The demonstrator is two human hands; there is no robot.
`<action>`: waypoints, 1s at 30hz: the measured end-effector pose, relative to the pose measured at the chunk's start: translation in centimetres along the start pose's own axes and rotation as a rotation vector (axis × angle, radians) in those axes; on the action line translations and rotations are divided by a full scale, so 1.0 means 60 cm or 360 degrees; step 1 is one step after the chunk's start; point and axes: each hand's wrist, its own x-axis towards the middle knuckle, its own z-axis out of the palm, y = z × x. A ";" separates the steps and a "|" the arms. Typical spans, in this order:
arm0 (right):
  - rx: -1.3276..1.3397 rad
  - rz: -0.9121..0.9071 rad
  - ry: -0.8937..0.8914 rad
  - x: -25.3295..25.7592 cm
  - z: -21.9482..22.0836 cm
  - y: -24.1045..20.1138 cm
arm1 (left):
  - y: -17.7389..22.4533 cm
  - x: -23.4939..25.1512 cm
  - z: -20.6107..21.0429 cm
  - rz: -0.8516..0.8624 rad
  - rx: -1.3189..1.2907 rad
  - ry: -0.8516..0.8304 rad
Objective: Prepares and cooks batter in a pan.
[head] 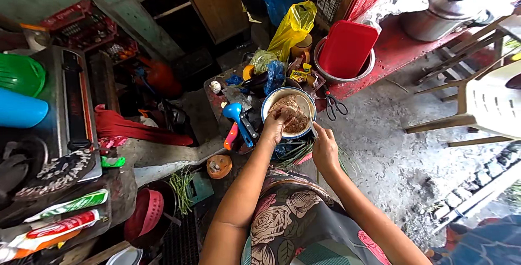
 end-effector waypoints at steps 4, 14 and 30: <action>0.0371 0.0460 -0.0437 0.019 -0.002 0.025 | 0.001 -0.003 -0.006 0.0475 0.0850 -0.0177; 0.1308 0.0774 -0.0563 0.007 -0.012 0.018 | 0.025 -0.027 -0.001 0.0920 0.1681 -0.0032; 0.1387 0.0663 -0.0870 -0.012 -0.018 -0.020 | 0.085 -0.103 -0.071 0.0865 0.1830 -0.0082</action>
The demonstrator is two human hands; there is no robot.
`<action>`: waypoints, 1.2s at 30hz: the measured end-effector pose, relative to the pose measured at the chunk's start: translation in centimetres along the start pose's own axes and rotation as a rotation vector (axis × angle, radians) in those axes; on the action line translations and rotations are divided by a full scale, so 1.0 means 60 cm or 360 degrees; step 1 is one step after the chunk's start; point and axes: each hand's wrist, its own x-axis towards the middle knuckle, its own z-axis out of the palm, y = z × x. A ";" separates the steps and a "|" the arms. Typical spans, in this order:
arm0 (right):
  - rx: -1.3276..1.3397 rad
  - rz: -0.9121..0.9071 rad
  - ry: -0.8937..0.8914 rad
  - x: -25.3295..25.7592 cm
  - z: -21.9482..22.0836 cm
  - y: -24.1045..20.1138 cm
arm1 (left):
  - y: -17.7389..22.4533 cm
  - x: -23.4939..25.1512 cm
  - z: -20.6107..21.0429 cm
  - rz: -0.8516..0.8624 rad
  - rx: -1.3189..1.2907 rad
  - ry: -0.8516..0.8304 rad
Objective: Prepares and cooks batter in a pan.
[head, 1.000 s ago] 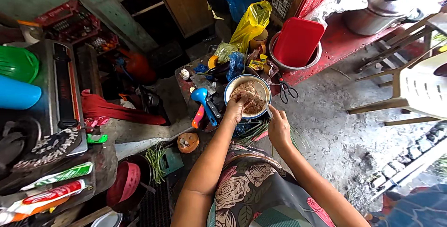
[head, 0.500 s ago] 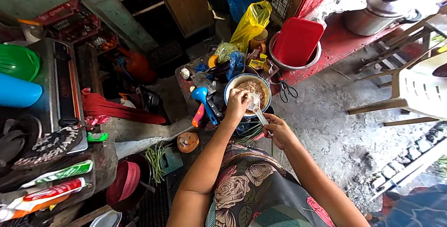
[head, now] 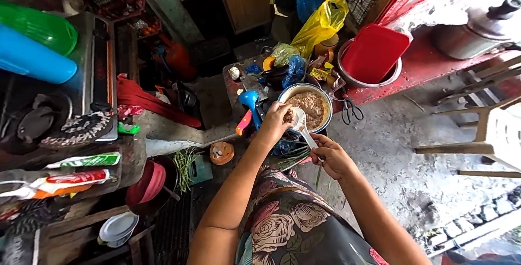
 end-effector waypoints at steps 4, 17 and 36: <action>-0.0125 -0.0009 -0.0117 -0.006 0.037 0.004 | -0.030 -0.043 -0.032 0.0129 0.0093 0.0131; -0.0419 0.0221 -0.0712 -0.054 0.326 0.099 | -0.171 -0.378 -0.248 -0.0068 0.0026 0.0700; -0.1086 0.0433 -0.1561 -0.080 0.788 0.312 | -0.302 -0.821 -0.432 -0.1289 0.0030 0.1119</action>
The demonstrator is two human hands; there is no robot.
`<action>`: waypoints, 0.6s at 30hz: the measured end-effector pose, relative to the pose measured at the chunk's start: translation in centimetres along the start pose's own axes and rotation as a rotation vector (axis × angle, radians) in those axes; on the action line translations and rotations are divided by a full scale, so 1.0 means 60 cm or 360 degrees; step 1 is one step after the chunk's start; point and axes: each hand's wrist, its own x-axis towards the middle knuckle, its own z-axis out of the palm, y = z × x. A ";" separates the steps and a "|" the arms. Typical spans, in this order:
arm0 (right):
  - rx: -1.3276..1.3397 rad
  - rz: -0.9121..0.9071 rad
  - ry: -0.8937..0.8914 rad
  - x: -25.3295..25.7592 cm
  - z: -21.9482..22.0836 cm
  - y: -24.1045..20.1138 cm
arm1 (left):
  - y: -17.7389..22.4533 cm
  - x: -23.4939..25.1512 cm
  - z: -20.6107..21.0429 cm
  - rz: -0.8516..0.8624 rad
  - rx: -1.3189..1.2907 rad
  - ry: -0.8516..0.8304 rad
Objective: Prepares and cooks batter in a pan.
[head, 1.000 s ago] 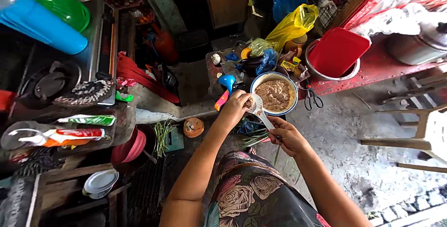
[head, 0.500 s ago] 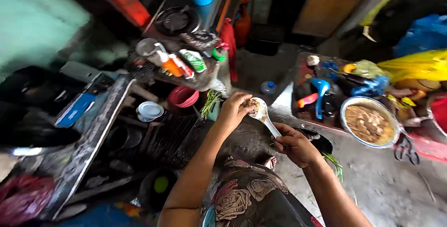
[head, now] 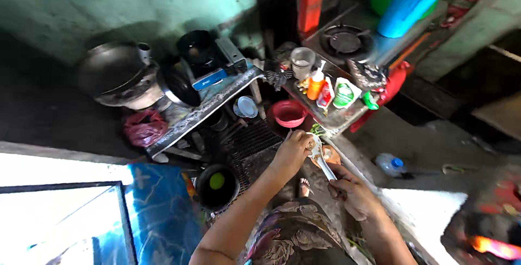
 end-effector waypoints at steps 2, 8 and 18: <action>-0.0073 0.0024 -0.0056 0.036 0.010 -0.019 | -0.008 0.009 -0.024 -0.0108 0.0020 -0.0003; -0.0302 -0.0002 -0.0254 0.146 0.022 -0.090 | -0.048 0.061 -0.062 -0.0266 0.0037 0.0240; -0.0741 0.0031 -0.0436 0.327 0.096 -0.224 | -0.171 0.069 -0.138 -0.0413 -0.0400 0.1344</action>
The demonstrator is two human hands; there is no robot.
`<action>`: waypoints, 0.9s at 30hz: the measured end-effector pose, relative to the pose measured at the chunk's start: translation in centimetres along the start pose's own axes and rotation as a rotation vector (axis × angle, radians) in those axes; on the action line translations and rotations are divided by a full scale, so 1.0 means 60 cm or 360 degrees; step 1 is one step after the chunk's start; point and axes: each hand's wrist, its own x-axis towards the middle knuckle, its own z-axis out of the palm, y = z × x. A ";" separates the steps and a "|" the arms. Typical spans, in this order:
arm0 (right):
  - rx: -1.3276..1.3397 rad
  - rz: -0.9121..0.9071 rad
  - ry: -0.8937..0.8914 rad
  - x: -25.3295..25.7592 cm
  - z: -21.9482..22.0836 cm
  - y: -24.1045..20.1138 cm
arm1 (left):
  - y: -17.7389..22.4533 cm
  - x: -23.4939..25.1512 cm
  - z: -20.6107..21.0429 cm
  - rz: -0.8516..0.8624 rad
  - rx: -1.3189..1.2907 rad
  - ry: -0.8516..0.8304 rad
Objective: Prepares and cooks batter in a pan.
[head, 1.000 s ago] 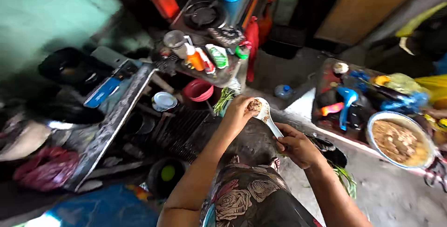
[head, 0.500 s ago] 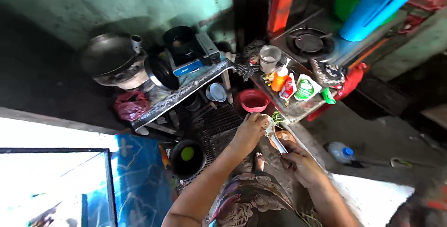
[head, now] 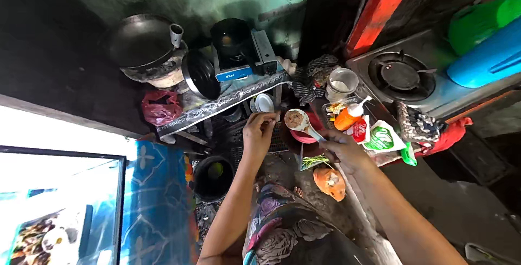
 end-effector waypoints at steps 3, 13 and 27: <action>-0.0156 -0.0009 0.0045 0.065 0.020 -0.038 | -0.039 0.013 -0.023 -0.0083 -0.0044 0.0013; -0.0477 -0.0113 0.0156 0.310 0.141 -0.194 | -0.194 0.016 -0.158 -0.0278 0.0048 0.0059; -0.1004 -0.0112 0.0256 0.666 0.255 -0.358 | -0.321 -0.174 -0.268 -0.0788 0.0329 0.0616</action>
